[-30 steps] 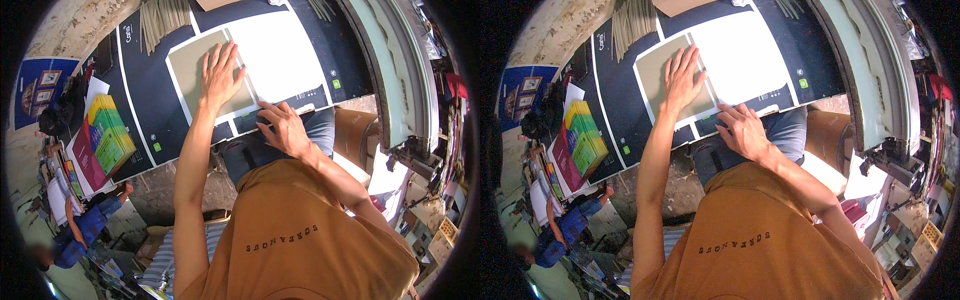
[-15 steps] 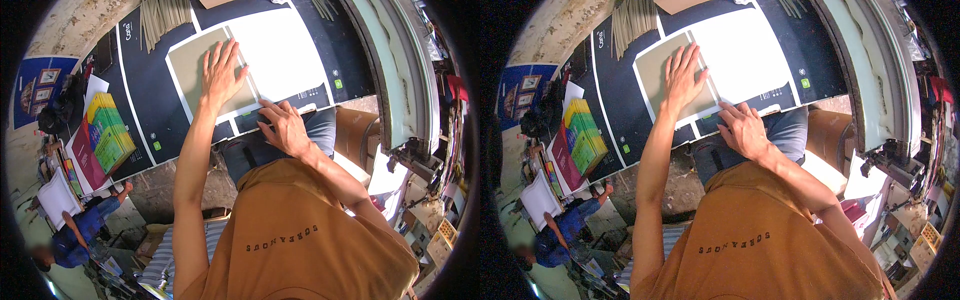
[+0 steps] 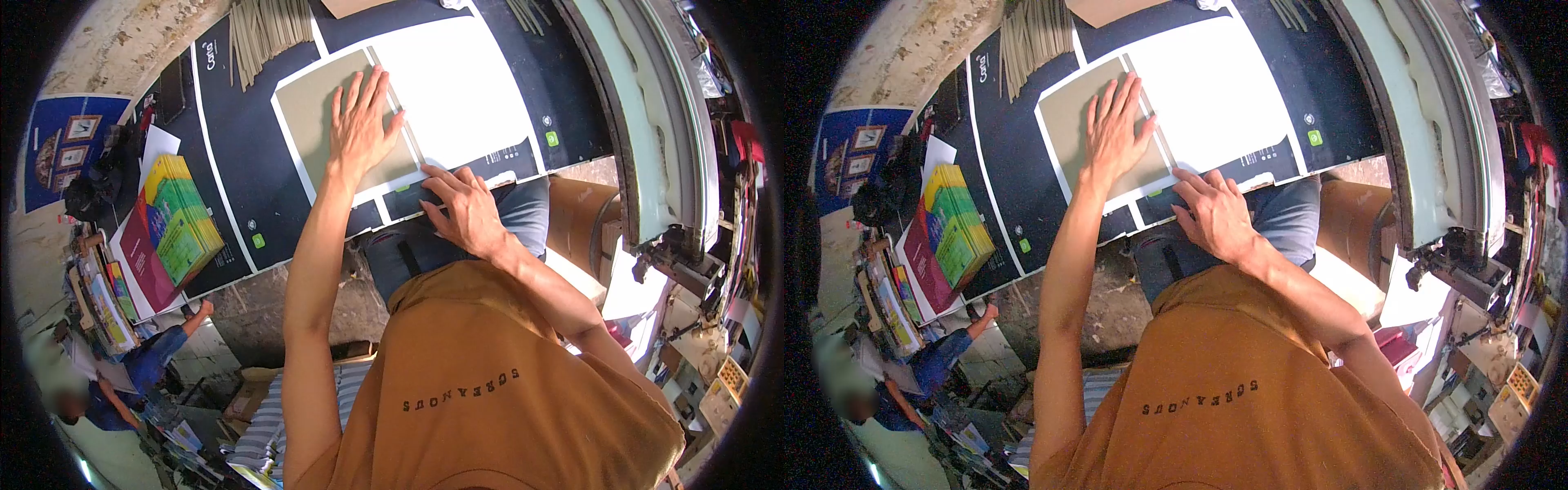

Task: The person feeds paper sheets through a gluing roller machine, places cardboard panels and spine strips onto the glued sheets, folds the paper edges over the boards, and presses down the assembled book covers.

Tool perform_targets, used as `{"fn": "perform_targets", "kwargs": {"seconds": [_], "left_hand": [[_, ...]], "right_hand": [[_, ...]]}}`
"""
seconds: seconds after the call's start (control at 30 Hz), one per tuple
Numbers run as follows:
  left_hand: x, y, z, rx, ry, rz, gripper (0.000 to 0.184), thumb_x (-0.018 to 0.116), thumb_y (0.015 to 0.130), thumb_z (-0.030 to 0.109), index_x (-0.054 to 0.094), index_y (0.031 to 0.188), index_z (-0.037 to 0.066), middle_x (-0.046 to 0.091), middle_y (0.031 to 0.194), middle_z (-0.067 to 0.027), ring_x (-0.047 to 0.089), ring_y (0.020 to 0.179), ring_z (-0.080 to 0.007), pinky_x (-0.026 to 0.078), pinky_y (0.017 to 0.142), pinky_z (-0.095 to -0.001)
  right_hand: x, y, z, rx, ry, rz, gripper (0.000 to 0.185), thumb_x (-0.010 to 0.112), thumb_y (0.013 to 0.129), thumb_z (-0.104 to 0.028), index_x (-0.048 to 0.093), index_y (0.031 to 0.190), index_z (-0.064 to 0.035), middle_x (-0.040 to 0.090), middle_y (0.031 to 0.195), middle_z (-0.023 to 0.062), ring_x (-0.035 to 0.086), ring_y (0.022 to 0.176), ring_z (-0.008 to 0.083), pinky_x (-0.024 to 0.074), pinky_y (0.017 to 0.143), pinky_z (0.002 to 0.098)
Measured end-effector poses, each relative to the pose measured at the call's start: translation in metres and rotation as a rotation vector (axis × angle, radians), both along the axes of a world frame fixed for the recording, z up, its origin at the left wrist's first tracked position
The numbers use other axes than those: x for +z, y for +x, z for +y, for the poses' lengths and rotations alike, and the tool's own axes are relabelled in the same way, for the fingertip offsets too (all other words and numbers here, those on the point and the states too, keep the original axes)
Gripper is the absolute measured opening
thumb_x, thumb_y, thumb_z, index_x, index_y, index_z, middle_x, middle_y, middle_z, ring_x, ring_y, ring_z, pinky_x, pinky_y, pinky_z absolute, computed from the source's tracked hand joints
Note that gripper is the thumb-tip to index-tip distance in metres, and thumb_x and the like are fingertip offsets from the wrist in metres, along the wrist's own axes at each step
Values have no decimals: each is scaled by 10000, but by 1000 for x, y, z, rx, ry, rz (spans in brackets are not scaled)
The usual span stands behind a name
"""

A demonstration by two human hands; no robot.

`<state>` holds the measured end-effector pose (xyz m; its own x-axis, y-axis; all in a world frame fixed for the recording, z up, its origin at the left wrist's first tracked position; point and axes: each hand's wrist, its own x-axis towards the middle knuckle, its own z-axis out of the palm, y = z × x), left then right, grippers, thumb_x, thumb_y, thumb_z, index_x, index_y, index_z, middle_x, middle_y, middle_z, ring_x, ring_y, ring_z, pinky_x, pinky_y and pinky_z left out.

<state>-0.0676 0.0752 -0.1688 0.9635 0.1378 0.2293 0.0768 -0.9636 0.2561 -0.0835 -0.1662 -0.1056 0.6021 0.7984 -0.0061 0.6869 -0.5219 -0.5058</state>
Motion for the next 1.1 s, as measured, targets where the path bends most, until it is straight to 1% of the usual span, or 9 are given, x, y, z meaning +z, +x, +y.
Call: {"fn": "perform_targets", "kwargs": {"seconds": [0.37,0.47,0.57,0.63,0.73,0.83,0.87,1.03,1.1], "left_hand": [[4,-1,-1,7,3,19,706,566,978,450,350,1579,149,298,1659,5,254,1527,-276,179,1237,-529],[5,0,0,16,-32,25,697,610,966,414,396,1550,99,367,1623,-68,315,1498,-296,214,1223,-534],[30,27,28,-28,-304,-252,662,663,947,351,464,1491,31,459,1546,-165,406,1440,-336,265,1202,-522],[81,64,47,53,-231,-556,587,722,910,299,552,1382,-5,529,1444,-211,492,1326,-383,374,1108,-491],[144,125,94,90,100,-763,651,691,924,451,556,1382,8,552,1445,-177,414,1418,-384,287,1166,-548],[158,157,130,156,252,-405,677,692,900,521,601,1360,32,552,1472,-141,341,1479,-373,209,1204,-580],[158,159,136,107,242,-272,581,707,891,503,677,1301,92,592,1444,-97,411,1456,-303,170,1223,-578],[173,150,136,32,195,-203,295,686,936,358,773,1130,154,716,1241,-64,600,1276,-257,269,1187,-560],[184,144,132,-15,219,-338,226,681,942,294,783,1086,153,739,1182,-54,638,1222,-244,303,1171,-546]], "right_hand": [[1,0,0,-13,54,-7,297,748,852,-183,674,1110,-57,636,1352,31,589,977,281,498,852,415],[-2,0,-2,-1,101,-20,289,754,848,-164,677,1102,-51,649,1337,51,593,990,286,496,863,421],[16,-1,-9,12,278,32,278,768,828,-104,685,1088,-49,676,1289,95,593,970,292,495,877,411],[29,-2,-21,10,306,24,280,748,857,-136,683,1118,-59,659,1310,79,584,1003,284,481,877,422],[43,-5,-40,-50,361,22,269,748,851,-114,684,1102,-40,665,1271,111,580,984,308,476,892,428],[56,-6,-58,-119,370,21,250,752,842,-97,692,1075,-31,673,1245,126,586,993,324,473,918,436],[58,-5,-64,-142,389,4,250,755,838,-92,694,1073,-35,676,1241,126,587,999,324,472,923,435],[46,-1,-85,-239,424,-4,246,762,832,-82,703,1070,-59,683,1236,115,595,1028,319,467,942,432],[49,7,-87,-207,434,-49,267,756,840,-75,692,1095,-33,683,1224,130,609,1052,329,461,953,425]]}}
